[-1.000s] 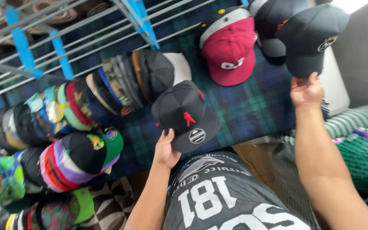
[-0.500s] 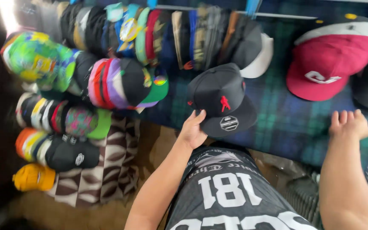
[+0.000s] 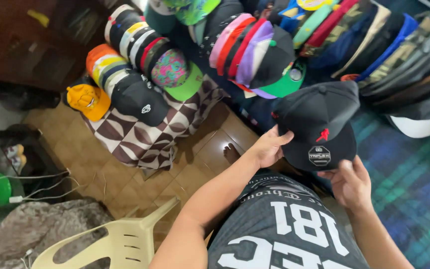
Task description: The person picks up various baseball caps from a stack, turns them over to show the front and back, and places them on a nearby surface. The person handles multiple caps one at a time, including red, black, green, orange, purple, and white caps.
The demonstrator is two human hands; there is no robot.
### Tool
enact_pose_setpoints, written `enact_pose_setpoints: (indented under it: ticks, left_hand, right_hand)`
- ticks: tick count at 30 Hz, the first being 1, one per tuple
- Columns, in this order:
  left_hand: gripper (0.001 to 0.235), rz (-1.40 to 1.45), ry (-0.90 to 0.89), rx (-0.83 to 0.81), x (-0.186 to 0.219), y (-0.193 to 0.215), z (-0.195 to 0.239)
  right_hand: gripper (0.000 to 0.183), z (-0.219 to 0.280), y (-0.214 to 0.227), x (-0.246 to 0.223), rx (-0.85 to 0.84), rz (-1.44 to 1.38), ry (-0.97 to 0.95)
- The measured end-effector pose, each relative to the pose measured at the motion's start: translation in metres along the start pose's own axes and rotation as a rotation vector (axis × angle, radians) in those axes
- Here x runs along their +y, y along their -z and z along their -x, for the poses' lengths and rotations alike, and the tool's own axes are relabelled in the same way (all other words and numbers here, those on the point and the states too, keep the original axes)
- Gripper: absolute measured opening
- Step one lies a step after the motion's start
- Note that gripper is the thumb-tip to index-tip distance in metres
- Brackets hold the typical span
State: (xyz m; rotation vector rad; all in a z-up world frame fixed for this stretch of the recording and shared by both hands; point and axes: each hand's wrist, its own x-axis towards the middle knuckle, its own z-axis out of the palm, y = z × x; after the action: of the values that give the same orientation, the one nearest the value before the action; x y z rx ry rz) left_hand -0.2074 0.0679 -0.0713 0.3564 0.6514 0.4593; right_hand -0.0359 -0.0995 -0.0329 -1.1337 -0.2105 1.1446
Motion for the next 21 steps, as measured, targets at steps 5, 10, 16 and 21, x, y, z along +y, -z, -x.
enact_pose_setpoints:
  ticks: [5,10,16,21]
  left_hand:
    - [0.051,-0.037,-0.076,-0.001,0.042,0.035,0.022]
    - [0.050,-0.071,-0.058,0.026,0.075,0.078,0.055]
    - [0.036,-0.020,-0.136,0.115,0.097,0.133,0.082]
    - [0.029,0.075,-0.115,0.146,0.117,0.154,0.109]
  right_hand:
    - [0.029,-0.029,-0.075,0.007,0.045,0.157,-0.063]
    - [0.040,-0.032,-0.142,0.024,-0.021,0.232,-0.091]
    - [0.022,-0.030,-0.182,0.068,-0.051,0.301,-0.064]
    - [0.022,-0.030,-0.217,0.086,-0.086,0.291,-0.124]
